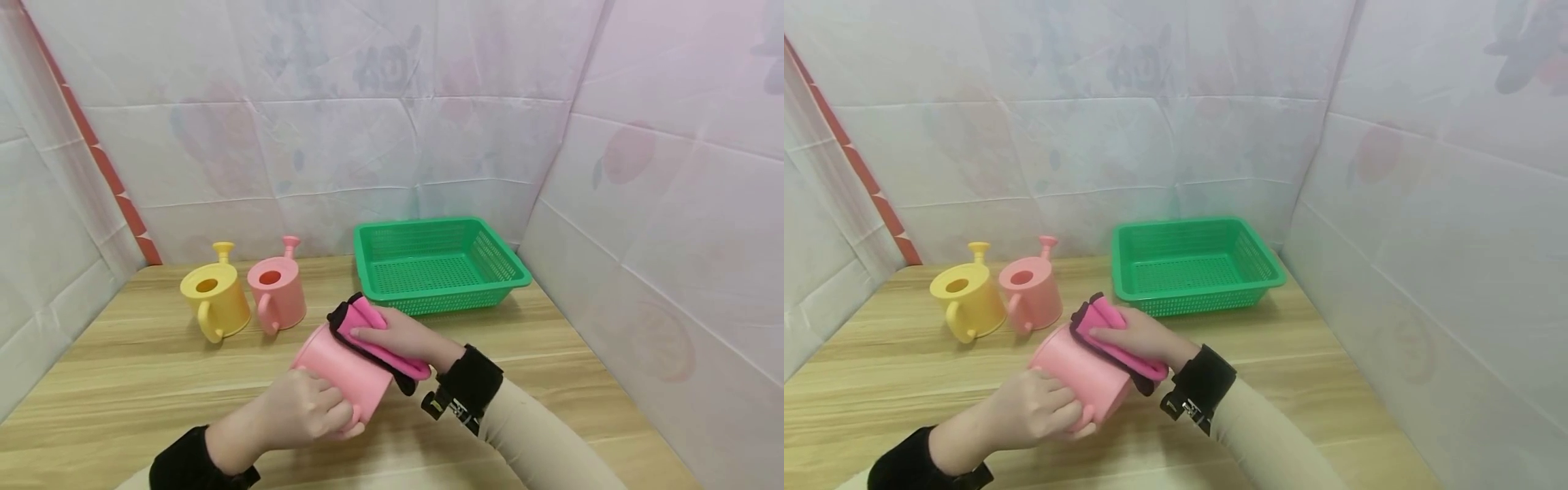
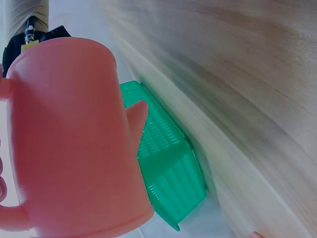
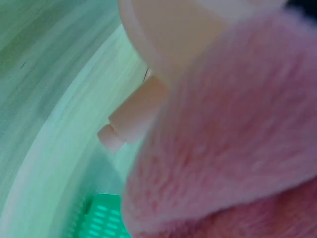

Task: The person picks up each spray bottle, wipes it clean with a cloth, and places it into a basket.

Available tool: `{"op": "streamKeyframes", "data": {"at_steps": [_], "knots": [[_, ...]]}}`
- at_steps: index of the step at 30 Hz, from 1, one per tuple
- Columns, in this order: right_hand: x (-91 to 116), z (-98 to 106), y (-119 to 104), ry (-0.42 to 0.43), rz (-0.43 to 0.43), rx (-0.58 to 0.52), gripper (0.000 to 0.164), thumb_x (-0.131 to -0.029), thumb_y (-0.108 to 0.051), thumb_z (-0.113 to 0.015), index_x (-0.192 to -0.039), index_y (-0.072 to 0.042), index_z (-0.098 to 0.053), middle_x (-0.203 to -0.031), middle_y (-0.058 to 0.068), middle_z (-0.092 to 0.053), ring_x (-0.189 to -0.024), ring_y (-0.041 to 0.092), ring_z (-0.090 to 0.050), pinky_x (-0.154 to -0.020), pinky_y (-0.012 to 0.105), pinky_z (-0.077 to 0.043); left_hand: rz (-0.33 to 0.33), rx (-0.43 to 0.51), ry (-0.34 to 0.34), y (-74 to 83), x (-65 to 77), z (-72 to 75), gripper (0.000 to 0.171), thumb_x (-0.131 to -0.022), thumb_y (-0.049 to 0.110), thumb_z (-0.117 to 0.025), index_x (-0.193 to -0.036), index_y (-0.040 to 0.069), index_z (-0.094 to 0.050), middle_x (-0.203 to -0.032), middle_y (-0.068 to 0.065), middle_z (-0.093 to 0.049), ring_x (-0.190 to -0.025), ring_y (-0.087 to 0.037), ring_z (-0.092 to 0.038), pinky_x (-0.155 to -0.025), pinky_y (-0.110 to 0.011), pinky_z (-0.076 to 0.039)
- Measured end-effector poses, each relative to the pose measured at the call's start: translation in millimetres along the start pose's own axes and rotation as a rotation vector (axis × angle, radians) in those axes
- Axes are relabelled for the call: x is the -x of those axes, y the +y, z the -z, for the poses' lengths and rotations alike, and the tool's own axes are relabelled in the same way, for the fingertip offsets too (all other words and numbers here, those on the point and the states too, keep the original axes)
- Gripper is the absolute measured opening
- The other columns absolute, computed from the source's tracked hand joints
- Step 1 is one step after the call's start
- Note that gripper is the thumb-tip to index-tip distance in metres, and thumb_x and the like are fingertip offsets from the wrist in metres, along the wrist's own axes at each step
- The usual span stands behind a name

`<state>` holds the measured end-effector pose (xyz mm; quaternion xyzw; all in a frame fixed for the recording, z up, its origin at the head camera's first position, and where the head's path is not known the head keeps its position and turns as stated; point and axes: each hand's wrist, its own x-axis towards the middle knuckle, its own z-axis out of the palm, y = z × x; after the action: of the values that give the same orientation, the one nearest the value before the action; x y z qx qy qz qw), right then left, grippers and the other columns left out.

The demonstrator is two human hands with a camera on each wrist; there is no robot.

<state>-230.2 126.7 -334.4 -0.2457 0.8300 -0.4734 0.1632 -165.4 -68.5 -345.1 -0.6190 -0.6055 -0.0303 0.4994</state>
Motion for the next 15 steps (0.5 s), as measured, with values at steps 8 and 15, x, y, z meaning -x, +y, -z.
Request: {"op": "streamKeyframes", "data": {"at_steps": [8,15], "knots": [[16,-23,-22,0.166,0.277,0.429,0.031,-0.085,-0.043,-0.064,-0.11,-0.026,-0.057,-0.087,-0.01,-0.057,-0.077,0.006,-0.054,-0.065,0.022,-0.045,0.007,-0.004,0.001,-2.0,6.3,-5.8,0.031,-0.09,0.025,-0.051,-0.062,0.017,-0.042,-0.052,0.01,-0.035,-0.04,-0.003,-0.033,-0.039,-0.015,-0.02],[25,-41,-36,0.248,0.413,0.769,0.053,-0.085,-0.043,-0.064,-0.128,-0.016,-0.053,-0.106,-0.003,-0.061,-0.09,0.013,-0.057,-0.072,0.025,-0.047,0.005,-0.035,-0.014,0.0,15.0,-12.6,0.026,-0.088,0.021,-0.051,-0.063,0.016,-0.045,-0.054,0.01,-0.038,-0.043,-0.002,-0.038,-0.042,-0.015,-0.025]]}}
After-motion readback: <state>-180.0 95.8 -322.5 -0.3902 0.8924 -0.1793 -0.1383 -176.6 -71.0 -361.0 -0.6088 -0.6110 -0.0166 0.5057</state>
